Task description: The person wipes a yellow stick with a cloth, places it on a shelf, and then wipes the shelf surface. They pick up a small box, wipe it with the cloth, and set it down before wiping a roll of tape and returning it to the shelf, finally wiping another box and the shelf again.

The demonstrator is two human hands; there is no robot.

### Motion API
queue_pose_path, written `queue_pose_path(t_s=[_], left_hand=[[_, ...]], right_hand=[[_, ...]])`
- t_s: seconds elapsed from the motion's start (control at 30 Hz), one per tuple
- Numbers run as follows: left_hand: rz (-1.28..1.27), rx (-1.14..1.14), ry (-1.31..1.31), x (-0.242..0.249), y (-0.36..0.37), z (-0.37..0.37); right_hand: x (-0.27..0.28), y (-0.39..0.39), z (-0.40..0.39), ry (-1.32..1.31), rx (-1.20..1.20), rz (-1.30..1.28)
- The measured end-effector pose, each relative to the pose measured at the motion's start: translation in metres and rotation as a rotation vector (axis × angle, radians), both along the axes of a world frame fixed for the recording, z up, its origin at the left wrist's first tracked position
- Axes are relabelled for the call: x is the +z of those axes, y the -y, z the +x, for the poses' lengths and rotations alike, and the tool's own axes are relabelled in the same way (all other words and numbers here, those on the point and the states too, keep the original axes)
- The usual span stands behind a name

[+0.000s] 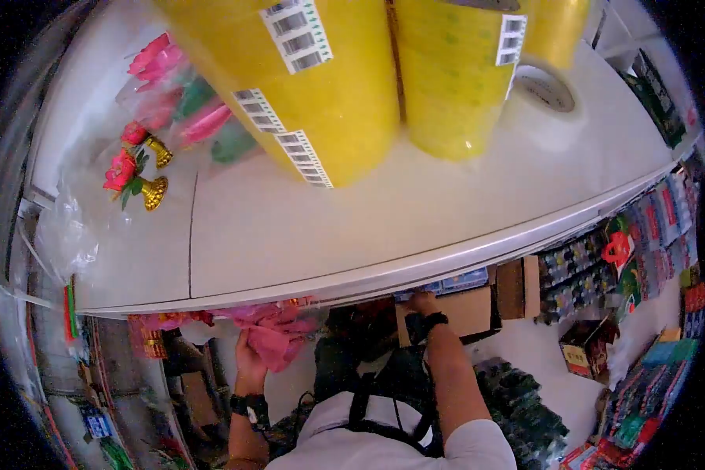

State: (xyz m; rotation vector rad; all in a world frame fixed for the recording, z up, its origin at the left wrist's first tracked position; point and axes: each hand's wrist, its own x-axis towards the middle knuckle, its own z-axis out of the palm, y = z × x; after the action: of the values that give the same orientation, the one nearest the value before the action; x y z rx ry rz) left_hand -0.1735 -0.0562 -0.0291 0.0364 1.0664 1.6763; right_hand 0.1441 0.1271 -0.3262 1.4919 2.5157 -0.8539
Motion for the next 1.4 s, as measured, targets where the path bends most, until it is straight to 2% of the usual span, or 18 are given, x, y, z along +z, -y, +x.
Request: queue_pose_path(t_s=[0.13, 0.2, 0.3, 0.4, 0.47, 0.53, 0.6, 0.63, 0.7, 0.73, 0.77, 0.93, 1.0, 1.03, 1.1, 1.13, 1.27, 1.4], left_hand=[[0.000, 0.033, 0.019, -0.008, 0.006, -0.005], [-0.023, -0.131, -0.386, -0.012, 0.007, -0.006], [0.121, -0.156, -0.091, 0.010, -0.003, 0.007], [-0.004, -0.244, -0.277, 0.044, -0.014, 0.033], [-0.037, -0.346, -0.368, 0.035, -0.013, 0.032], [-0.074, -0.453, -0.462, 0.039, -0.017, 0.035], [0.058, -0.729, -0.358, 0.064, -0.029, 0.049], [0.082, -0.720, -0.362, 0.069, -0.030, 0.057], [0.149, -0.622, -0.034, 0.075, -0.034, 0.071], [0.178, -0.623, -0.036, 0.074, -0.037, 0.075], [0.322, -0.641, 0.032, 0.071, -0.041, 0.078], [0.620, -0.541, 0.134, 0.077, -0.057, 0.087], [0.263, -0.192, 0.384, 0.109, -0.061, 0.107], [0.275, -0.207, 0.384, 0.110, -0.060, 0.120], [0.304, -0.115, -0.319, 0.104, -0.053, 0.144], [0.352, -0.124, -0.443, 0.106, -0.051, 0.153], [0.596, -0.343, -0.608, 0.119, -0.058, 0.168], [0.702, -0.479, -0.535, 0.130, -0.057, 0.152]], right_hand=[[-0.040, -0.007, 0.002, 0.240, 0.065, -0.125], [-0.057, 0.003, 0.006, 0.167, -0.138, -0.001], [-0.049, 0.013, 0.019, -0.099, -0.153, -0.066], [-0.028, 0.030, 0.033, -0.585, -0.118, -0.281], [-0.005, 0.041, 0.036, -0.961, -0.082, -0.502], [0.161, 0.041, 0.004, -1.149, -0.129, -1.038], [0.275, 0.041, -0.022, -0.819, 0.164, -0.760], [0.331, 0.041, -0.036, -0.671, 0.307, -0.612], [0.380, 0.058, -0.042, -0.747, 0.222, -0.611], [0.392, 0.062, -0.044, -0.835, 0.125, -0.629], [0.383, 0.064, -0.042, -0.723, 0.102, -0.390], [0.424, 0.069, -0.031, -0.582, 0.088, -0.310], [0.438, 0.075, -0.028, -0.759, 0.012, -0.150], [0.442, 0.075, -0.028, -0.761, 0.006, -0.131], [0.444, 0.074, -0.033, -0.900, -0.113, -0.193], [0.442, 0.072, -0.034, -0.903, -0.115, -0.177], [0.435, 0.062, -0.033, -0.972, -0.163, -0.061], [0.428, 0.056, -0.031, -0.985, -0.101, -0.020]])
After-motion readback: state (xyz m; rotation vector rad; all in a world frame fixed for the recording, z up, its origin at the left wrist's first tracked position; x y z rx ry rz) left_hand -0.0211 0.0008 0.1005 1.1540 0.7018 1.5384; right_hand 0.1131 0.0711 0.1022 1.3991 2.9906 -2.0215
